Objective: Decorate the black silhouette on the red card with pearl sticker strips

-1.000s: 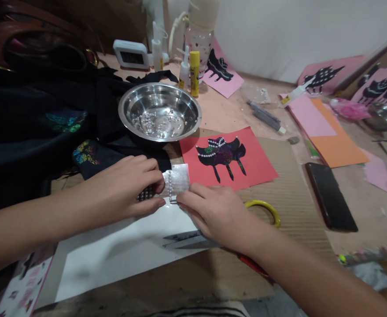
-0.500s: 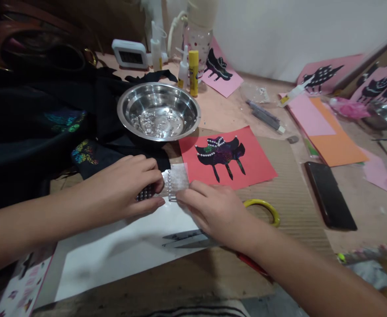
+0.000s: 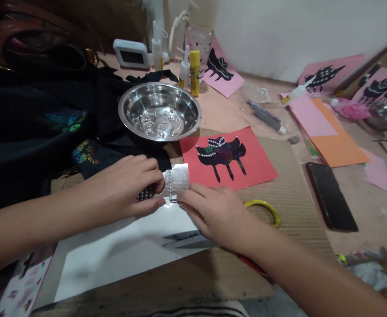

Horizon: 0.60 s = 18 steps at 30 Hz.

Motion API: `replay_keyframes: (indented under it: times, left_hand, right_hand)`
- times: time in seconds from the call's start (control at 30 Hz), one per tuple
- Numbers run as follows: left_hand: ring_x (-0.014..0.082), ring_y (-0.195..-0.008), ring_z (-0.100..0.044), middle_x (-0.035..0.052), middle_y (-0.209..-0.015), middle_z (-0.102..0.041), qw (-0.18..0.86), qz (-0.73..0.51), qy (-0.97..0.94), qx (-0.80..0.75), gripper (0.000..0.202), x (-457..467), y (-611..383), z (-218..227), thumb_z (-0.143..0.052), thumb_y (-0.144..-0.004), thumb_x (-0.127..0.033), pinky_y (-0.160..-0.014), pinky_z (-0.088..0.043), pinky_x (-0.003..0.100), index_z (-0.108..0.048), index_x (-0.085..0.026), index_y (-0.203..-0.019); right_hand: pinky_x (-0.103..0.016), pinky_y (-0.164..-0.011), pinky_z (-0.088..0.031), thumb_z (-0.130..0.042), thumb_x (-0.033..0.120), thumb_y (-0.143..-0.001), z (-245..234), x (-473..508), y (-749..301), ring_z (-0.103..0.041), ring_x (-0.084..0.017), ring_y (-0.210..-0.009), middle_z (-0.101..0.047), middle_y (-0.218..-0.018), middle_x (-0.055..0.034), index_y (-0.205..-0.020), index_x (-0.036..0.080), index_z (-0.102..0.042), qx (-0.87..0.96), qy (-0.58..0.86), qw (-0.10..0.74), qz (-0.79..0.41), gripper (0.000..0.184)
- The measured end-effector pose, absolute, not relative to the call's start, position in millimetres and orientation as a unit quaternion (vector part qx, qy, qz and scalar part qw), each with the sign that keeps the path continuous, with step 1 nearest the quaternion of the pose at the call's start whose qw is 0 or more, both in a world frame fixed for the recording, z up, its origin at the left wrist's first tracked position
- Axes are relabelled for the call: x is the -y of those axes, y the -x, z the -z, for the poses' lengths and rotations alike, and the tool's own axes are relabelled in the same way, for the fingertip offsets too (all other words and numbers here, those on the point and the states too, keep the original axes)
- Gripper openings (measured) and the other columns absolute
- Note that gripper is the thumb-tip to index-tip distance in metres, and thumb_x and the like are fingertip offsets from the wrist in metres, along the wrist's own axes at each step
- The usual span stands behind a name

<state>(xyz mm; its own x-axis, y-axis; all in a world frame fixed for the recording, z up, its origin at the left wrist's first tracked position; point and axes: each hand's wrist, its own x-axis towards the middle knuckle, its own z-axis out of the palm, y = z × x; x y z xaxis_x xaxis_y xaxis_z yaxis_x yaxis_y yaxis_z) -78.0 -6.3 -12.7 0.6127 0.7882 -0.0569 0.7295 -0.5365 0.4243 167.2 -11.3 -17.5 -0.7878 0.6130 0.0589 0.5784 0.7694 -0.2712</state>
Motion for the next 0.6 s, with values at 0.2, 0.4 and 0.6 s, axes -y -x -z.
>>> replay_keyframes:
  times: [0.2, 0.4, 0.6]
  left_hand:
    - [0.0232, -0.083, -0.052, 0.0029, -0.087, -0.057, 0.197, -0.076, -0.879, -0.428, 0.018, 6, 79, 13, -0.067, -0.088, -0.037, -0.071, -0.036, 0.037, -0.062, -0.020, -0.083]
    - [0.0237, -0.082, -0.053, 0.0031, -0.086, -0.058, 0.196, -0.077, -0.877, -0.431, 0.018, 5, 76, 19, -0.069, -0.086, -0.038, -0.070, -0.036, 0.036, -0.062, -0.021, -0.082]
    - [0.0196, -0.088, -0.062, -0.0001, -0.094, -0.068, 0.256, -0.102, -0.856, -0.437, 0.012, -1, 93, -7, -0.057, -0.097, -0.028, -0.079, -0.047, 0.033, -0.068, -0.022, -0.097]
  right_hand:
    - [-0.030, -0.054, -0.030, -0.045, 0.018, -0.101, 20, 12, -170, -0.056, -0.016, -0.061, -0.065, -0.079, -0.0011, -0.104, 0.021, -0.068, 0.953, 0.288, 0.063, -0.073, 0.023]
    - [-0.028, -0.056, -0.035, -0.043, 0.022, -0.104, 16, 12, -169, -0.057, -0.015, -0.062, -0.064, -0.078, -0.0014, -0.105, 0.018, -0.066, 0.940, 0.306, 0.120, -0.095, 0.023]
    - [-0.024, -0.062, -0.043, -0.048, 0.027, -0.103, 14, 10, -164, -0.064, -0.014, -0.069, -0.071, -0.084, -0.0022, -0.106, 0.019, -0.065, 0.913, 0.337, 0.123, -0.194, 0.019]
